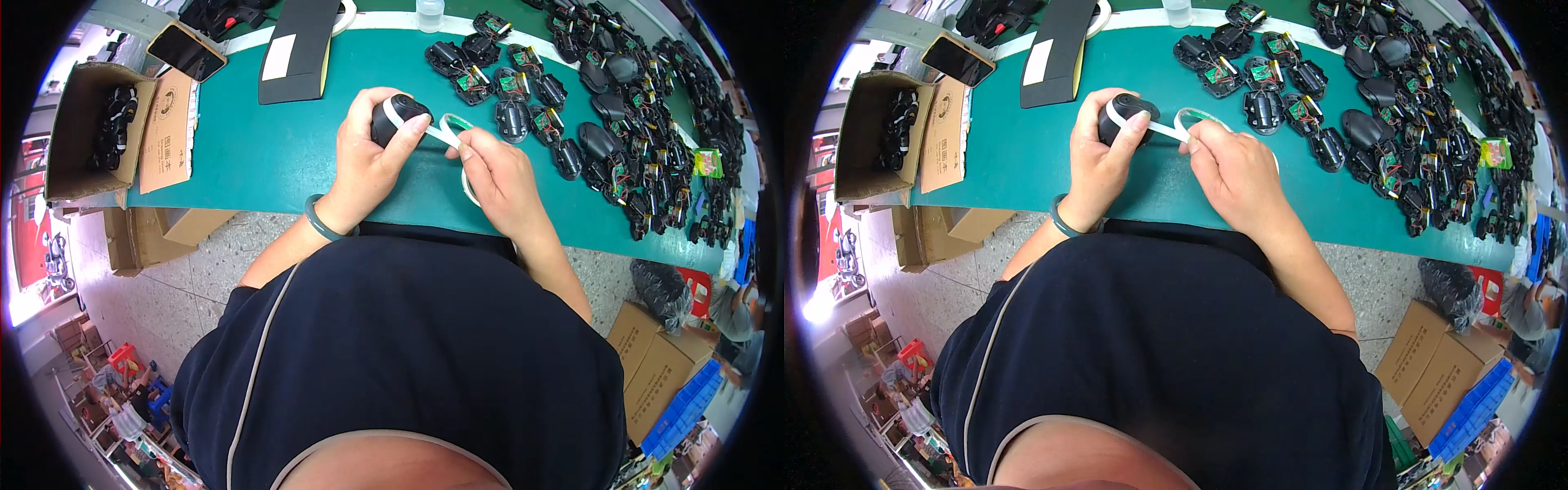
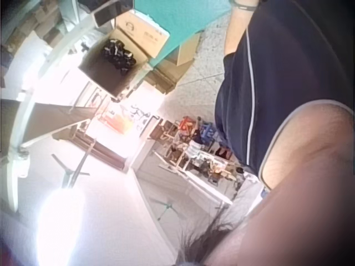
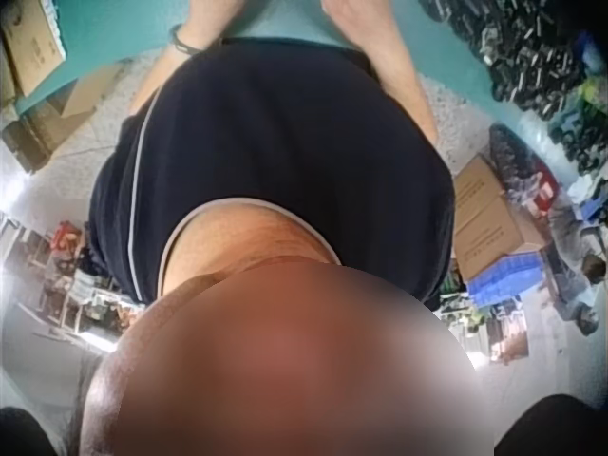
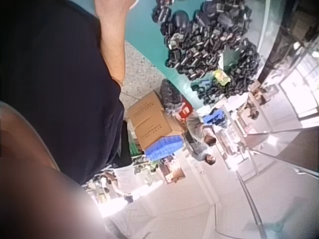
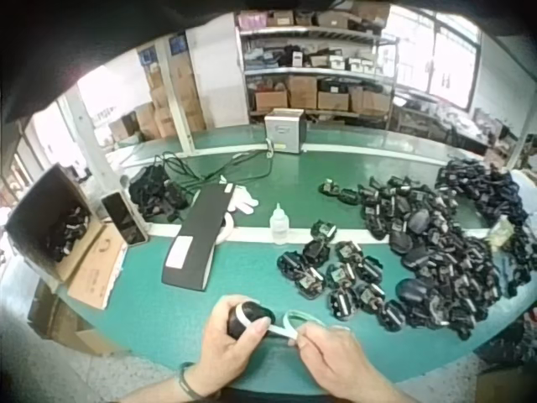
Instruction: The person assembles a small black electronic device by hand. They insert a small component into the device's internal circuitry, apply a liquid from a small bottle, and then wrap a white cable around the device's body.
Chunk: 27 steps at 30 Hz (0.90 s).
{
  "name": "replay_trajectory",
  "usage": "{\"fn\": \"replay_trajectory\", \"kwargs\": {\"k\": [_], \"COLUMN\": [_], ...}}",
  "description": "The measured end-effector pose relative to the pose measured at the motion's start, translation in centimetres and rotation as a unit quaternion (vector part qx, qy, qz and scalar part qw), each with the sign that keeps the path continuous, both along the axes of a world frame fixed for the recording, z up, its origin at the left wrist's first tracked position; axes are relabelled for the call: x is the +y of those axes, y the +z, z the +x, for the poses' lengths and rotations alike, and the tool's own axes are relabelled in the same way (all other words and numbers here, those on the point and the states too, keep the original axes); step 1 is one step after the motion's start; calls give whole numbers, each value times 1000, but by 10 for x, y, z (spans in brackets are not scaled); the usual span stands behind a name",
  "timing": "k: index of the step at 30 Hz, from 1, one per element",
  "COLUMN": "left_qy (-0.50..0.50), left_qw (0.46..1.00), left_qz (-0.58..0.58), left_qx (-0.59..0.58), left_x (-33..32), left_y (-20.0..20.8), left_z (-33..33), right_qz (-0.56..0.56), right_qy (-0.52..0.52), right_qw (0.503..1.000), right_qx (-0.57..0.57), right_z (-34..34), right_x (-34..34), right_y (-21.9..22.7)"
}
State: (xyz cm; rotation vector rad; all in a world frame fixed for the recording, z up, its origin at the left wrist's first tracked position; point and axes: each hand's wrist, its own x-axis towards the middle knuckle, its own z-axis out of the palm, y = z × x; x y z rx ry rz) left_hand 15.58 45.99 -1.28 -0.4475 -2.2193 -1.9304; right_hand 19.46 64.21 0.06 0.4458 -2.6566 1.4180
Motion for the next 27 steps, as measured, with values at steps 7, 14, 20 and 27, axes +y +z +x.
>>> {"fn": "replay_trajectory", "kwargs": {"k": [7, 14, 20, 27], "left_qy": [6, -15, -53, -88], "left_qw": [999, 992, 983, 978], "left_qz": [-18, -32, 132, 186], "left_qx": [29, 118, 112, -21], "left_x": [-3, -3, -21, -11], "left_y": [2, 4, 17, 8], "left_z": [0, 7, 2, 4], "right_qz": [40, -49, -377, -497], "right_qy": [18, -40, -244, 2], "right_qw": [999, 997, 892, 868], "right_qx": [1, -40, -59, -9], "right_z": [0, 4, -3, 2], "right_x": [4, -2, 16, -3], "right_y": [2, -7, -28, 9]}}
